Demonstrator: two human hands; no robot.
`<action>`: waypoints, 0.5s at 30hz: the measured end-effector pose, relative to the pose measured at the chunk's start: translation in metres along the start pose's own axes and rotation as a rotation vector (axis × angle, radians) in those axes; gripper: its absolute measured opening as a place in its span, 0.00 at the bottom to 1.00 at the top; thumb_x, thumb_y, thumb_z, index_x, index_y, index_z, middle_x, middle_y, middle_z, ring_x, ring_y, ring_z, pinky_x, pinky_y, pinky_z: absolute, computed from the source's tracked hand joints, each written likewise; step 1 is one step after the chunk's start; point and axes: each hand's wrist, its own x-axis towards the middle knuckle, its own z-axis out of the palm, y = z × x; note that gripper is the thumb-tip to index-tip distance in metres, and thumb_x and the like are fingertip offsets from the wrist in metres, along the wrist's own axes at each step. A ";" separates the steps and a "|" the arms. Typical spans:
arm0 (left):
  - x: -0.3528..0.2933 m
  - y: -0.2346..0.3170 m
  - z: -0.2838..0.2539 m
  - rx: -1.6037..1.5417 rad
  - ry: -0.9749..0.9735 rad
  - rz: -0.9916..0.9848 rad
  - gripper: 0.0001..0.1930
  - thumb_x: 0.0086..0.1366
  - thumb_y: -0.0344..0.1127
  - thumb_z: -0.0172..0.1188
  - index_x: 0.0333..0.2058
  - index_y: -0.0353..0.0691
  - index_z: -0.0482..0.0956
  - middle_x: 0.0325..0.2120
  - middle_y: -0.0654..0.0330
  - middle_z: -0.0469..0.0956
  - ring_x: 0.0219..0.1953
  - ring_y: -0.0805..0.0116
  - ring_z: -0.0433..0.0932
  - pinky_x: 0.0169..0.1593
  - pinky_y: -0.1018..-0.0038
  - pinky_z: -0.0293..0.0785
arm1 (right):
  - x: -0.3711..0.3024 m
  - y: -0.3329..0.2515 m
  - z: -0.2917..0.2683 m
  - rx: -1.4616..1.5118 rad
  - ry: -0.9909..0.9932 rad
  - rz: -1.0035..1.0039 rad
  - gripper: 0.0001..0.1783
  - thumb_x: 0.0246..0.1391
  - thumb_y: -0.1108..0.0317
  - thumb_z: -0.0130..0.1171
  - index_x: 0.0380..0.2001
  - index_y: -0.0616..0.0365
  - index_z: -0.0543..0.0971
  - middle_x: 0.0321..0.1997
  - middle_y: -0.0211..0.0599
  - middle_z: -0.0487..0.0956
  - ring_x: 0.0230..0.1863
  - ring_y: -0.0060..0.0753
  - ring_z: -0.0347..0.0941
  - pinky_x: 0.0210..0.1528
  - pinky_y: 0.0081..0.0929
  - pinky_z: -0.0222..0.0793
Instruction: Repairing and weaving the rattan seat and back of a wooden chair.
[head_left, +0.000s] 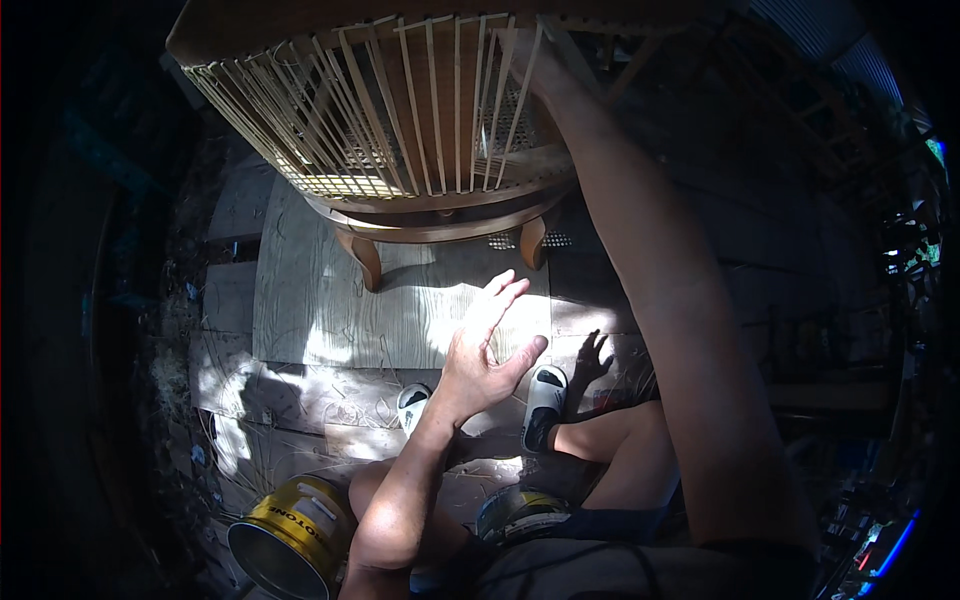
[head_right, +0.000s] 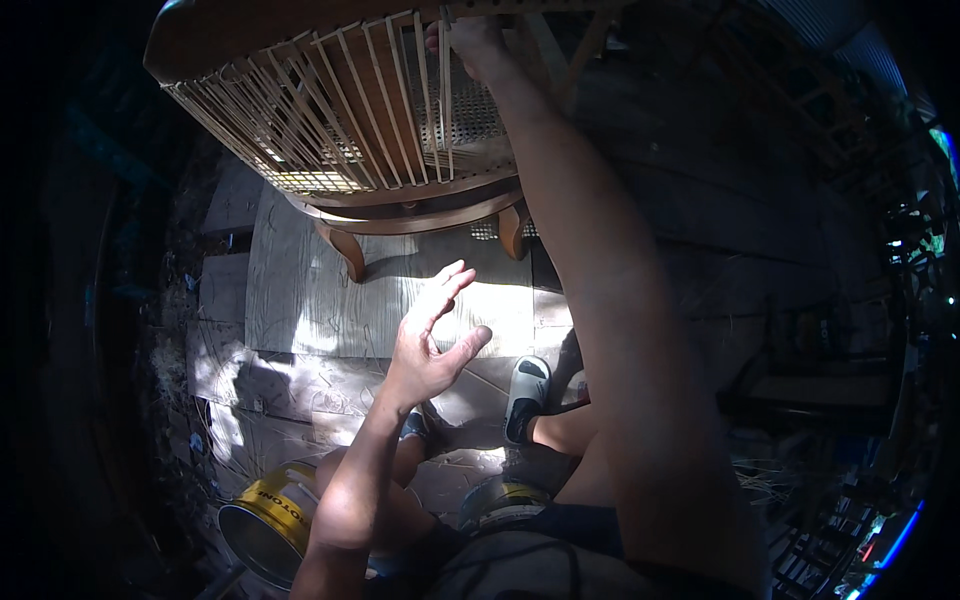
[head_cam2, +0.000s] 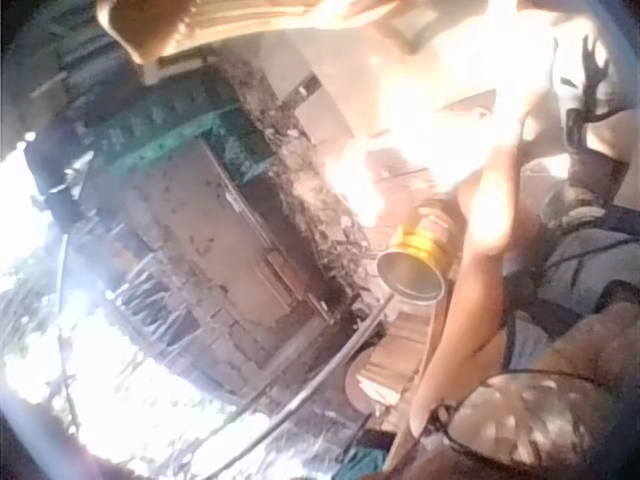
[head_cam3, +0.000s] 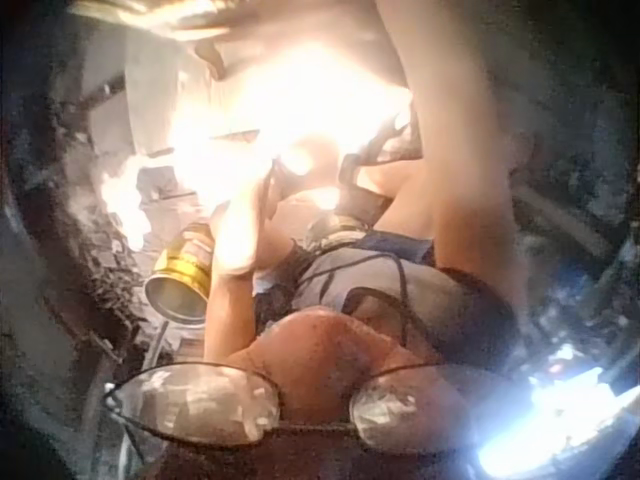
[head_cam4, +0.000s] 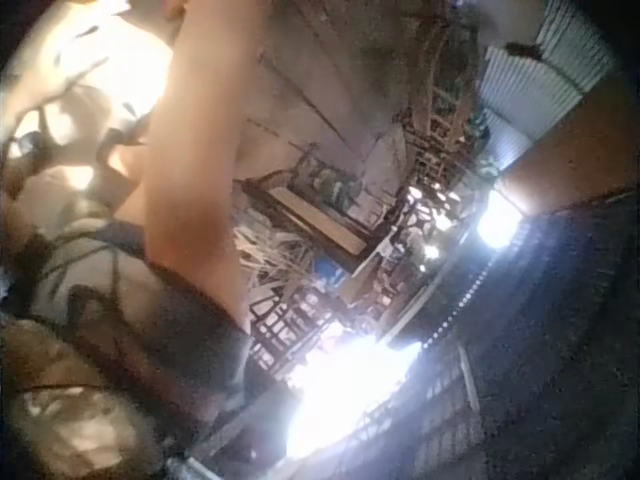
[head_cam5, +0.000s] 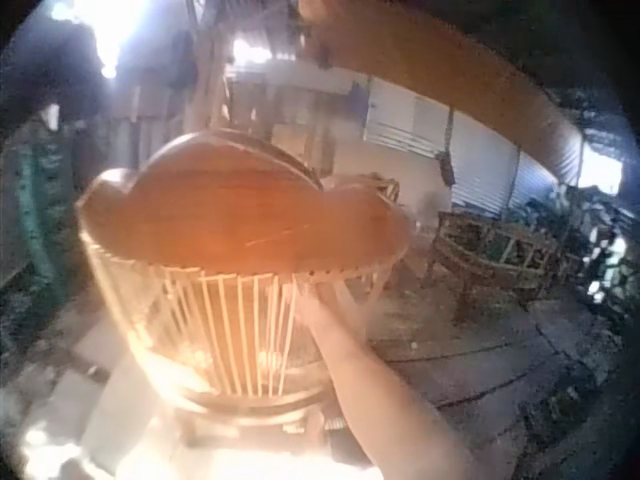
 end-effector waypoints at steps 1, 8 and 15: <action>-0.001 -0.001 -0.001 0.004 -0.007 -0.007 0.32 0.55 0.38 0.67 0.58 0.40 0.69 0.60 0.48 0.65 0.60 0.56 0.68 0.57 0.63 0.67 | -0.004 0.001 0.001 -0.016 0.013 0.020 0.22 0.63 0.56 0.49 0.53 0.59 0.71 0.34 0.46 0.80 0.30 0.40 0.76 0.37 0.43 0.75; -0.003 -0.004 0.003 0.002 -0.064 -0.028 0.29 0.56 0.37 0.67 0.56 0.41 0.71 0.59 0.49 0.66 0.58 0.58 0.69 0.56 0.64 0.69 | -0.029 0.043 -0.028 -0.763 -0.759 0.189 0.23 0.58 0.57 0.55 0.52 0.58 0.72 0.35 0.42 0.77 0.46 0.36 0.74 0.43 0.34 0.71; -0.002 -0.005 0.010 -0.028 -0.061 -0.016 0.28 0.55 0.36 0.67 0.54 0.33 0.72 0.54 0.41 0.72 0.58 0.49 0.70 0.61 0.62 0.65 | -0.034 0.052 0.000 0.051 -0.491 0.398 0.10 0.57 0.73 0.51 0.38 0.66 0.78 0.24 0.41 0.77 0.20 0.29 0.74 0.23 0.26 0.76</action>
